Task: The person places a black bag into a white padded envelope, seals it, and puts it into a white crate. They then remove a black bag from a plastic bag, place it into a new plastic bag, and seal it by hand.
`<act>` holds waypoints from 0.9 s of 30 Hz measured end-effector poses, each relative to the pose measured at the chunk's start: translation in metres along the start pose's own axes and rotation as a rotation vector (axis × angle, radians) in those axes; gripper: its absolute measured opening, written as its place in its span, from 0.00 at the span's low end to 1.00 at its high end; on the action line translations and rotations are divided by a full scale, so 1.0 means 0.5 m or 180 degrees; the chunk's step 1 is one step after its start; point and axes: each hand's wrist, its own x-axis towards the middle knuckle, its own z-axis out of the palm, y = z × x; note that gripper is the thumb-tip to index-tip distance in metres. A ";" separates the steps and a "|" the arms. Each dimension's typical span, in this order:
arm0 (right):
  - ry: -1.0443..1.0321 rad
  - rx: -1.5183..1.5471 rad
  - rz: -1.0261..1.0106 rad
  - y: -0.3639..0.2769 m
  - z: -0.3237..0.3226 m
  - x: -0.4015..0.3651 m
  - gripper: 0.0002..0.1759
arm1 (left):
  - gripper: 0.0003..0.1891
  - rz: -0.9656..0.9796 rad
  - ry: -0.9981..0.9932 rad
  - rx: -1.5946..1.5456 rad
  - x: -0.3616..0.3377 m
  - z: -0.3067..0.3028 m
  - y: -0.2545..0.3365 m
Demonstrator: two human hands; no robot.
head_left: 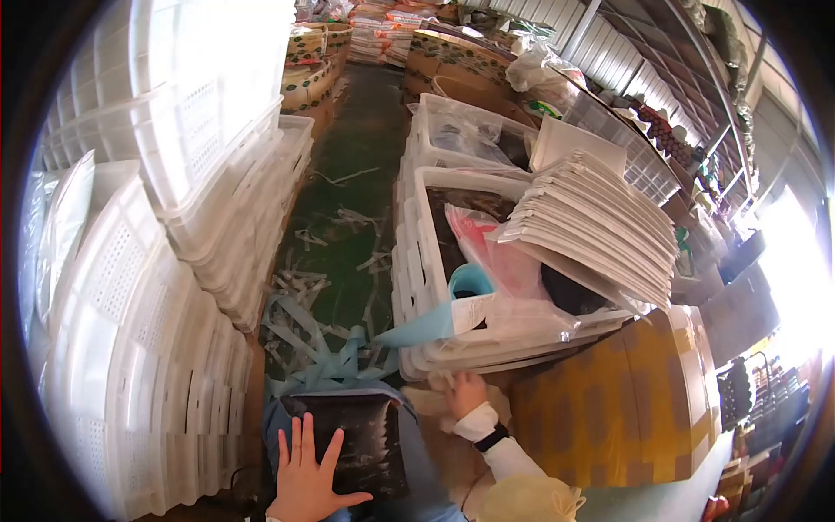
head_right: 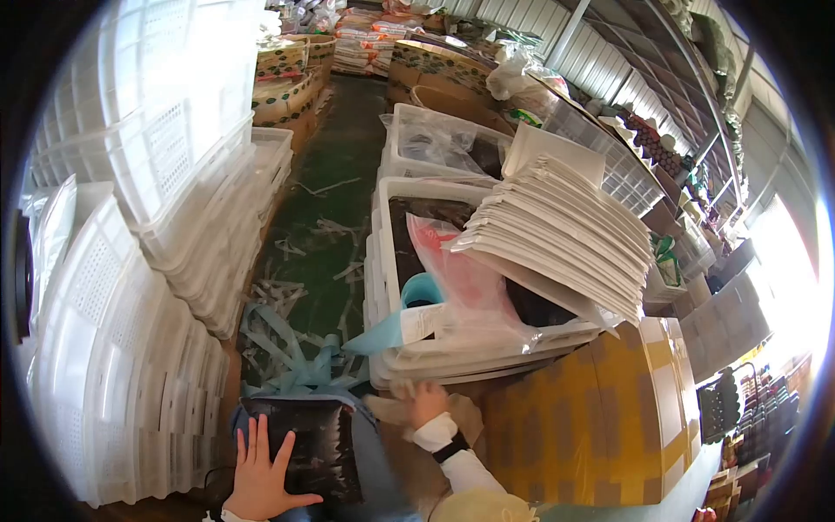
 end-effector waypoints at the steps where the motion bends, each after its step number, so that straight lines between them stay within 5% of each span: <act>1: 0.0226 -0.0590 -0.0040 0.015 -0.012 0.001 0.16 | 0.47 0.0092 -0.0140 -0.0120 0.017 0.012 -0.008; 2: 0.0448 -0.1176 -0.0084 0.010 -0.050 0.000 0.16 | 0.48 0.0179 -0.0283 -0.0239 0.035 0.032 -0.025; 4: 0.0142 -0.0673 0.0016 0.004 -0.104 0.008 0.16 | 0.46 0.0406 -0.0588 -0.0325 0.066 0.038 -0.043; 7: -0.1051 0.2047 0.0350 -0.036 -0.202 0.038 0.14 | 0.38 0.0669 -0.1290 -0.0403 0.172 -0.034 -0.051; 11: 0.0695 0.1964 -0.0434 -0.096 -0.278 0.064 0.15 | 0.30 0.0925 -0.0931 -0.2089 0.360 -0.036 -0.001; 13: 0.1052 0.1552 -0.0477 -0.106 -0.281 0.087 0.16 | 0.24 0.0901 0.0133 -0.2174 0.432 0.012 0.034; 15: 0.1421 0.1364 -0.0399 -0.121 -0.266 0.102 0.18 | 0.19 0.1044 -0.0027 -0.2233 0.482 0.040 0.036; 17: 0.1592 0.1206 -0.0324 -0.128 -0.251 0.111 0.20 | 0.11 0.1027 0.0263 -0.2402 0.492 0.055 0.044; 27: 0.1650 0.1358 -0.0491 -0.131 -0.261 0.116 0.16 | 0.07 0.0696 -0.0469 -0.3680 0.425 0.011 0.055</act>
